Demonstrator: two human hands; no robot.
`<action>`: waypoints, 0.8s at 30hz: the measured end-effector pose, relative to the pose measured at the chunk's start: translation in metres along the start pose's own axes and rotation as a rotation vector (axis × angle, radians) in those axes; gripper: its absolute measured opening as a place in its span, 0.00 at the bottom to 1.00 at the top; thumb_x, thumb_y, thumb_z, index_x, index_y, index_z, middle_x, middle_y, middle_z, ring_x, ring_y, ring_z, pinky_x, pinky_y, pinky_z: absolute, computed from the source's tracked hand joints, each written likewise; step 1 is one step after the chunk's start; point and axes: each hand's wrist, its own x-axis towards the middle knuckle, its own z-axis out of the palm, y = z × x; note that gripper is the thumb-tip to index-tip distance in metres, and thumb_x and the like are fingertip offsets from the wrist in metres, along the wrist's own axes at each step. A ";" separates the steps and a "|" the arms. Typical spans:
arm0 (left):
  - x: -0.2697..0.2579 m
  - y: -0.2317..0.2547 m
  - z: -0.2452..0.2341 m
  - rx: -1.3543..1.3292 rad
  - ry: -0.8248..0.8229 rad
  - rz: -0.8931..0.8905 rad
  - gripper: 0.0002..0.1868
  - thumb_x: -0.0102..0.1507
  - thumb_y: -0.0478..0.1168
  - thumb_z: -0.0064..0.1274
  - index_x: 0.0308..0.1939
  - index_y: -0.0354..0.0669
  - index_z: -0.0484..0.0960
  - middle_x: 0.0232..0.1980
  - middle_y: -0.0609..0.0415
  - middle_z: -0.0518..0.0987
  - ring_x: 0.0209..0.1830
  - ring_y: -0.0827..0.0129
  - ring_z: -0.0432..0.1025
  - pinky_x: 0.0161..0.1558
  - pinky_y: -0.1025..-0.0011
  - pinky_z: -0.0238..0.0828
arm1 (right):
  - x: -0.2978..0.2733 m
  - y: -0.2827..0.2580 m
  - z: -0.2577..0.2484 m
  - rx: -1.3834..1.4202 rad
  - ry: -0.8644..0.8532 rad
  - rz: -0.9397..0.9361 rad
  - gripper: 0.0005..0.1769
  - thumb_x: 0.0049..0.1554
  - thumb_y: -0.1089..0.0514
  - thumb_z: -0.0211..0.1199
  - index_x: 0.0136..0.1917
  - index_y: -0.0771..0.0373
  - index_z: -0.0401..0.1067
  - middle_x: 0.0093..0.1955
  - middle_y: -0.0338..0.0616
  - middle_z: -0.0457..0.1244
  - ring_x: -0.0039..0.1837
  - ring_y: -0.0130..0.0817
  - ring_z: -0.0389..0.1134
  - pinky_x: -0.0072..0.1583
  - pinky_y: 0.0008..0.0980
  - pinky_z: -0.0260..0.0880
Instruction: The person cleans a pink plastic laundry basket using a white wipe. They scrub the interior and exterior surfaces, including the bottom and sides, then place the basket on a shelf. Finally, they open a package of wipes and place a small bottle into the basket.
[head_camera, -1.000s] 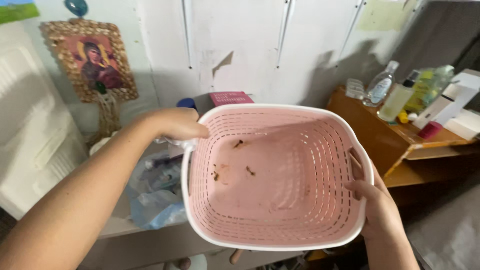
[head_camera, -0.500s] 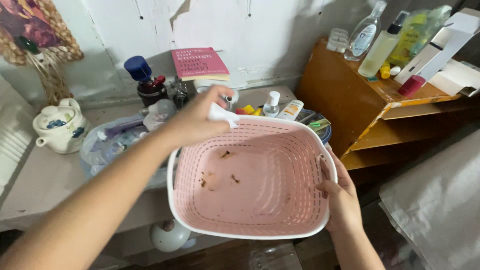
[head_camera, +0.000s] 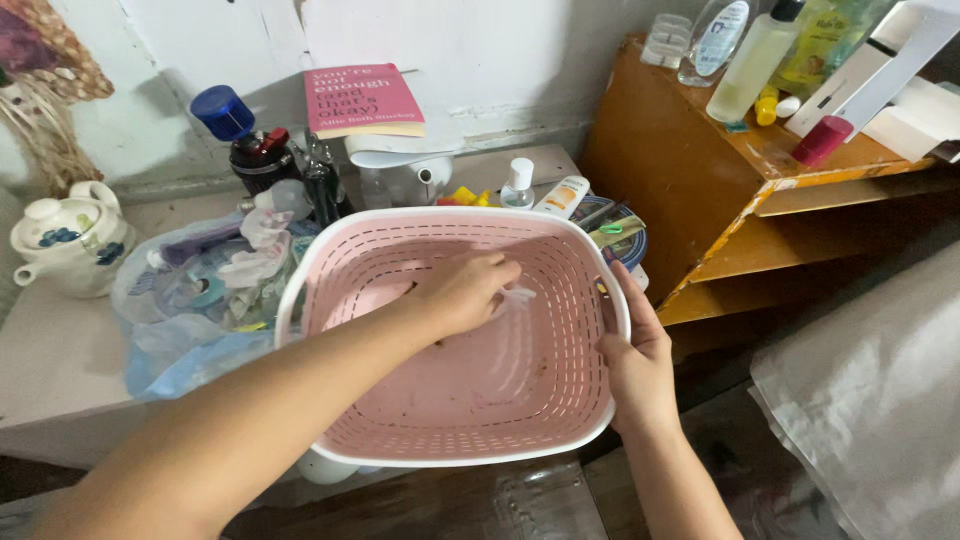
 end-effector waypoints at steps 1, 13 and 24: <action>0.005 -0.006 0.011 0.063 0.004 0.042 0.08 0.60 0.34 0.57 0.43 0.42 0.81 0.47 0.47 0.81 0.49 0.52 0.77 0.49 0.55 0.75 | 0.001 0.000 -0.001 0.001 0.002 -0.003 0.48 0.44 0.83 0.42 0.77 0.61 0.60 0.72 0.48 0.63 0.71 0.34 0.64 0.66 0.29 0.64; -0.032 0.039 0.065 -0.170 -0.457 0.167 0.15 0.65 0.43 0.46 0.49 0.43 0.85 0.52 0.46 0.81 0.55 0.55 0.74 0.58 0.58 0.70 | 0.011 0.002 0.001 -0.060 0.045 -0.041 0.47 0.46 0.85 0.43 0.76 0.63 0.64 0.68 0.50 0.67 0.65 0.32 0.68 0.63 0.27 0.67; -0.003 0.048 0.044 -0.153 -0.427 -0.085 0.12 0.67 0.43 0.46 0.46 0.41 0.82 0.50 0.41 0.80 0.45 0.49 0.76 0.47 0.58 0.76 | 0.016 0.006 -0.001 -0.016 0.068 -0.035 0.47 0.44 0.85 0.42 0.75 0.65 0.64 0.71 0.50 0.65 0.71 0.34 0.66 0.68 0.30 0.66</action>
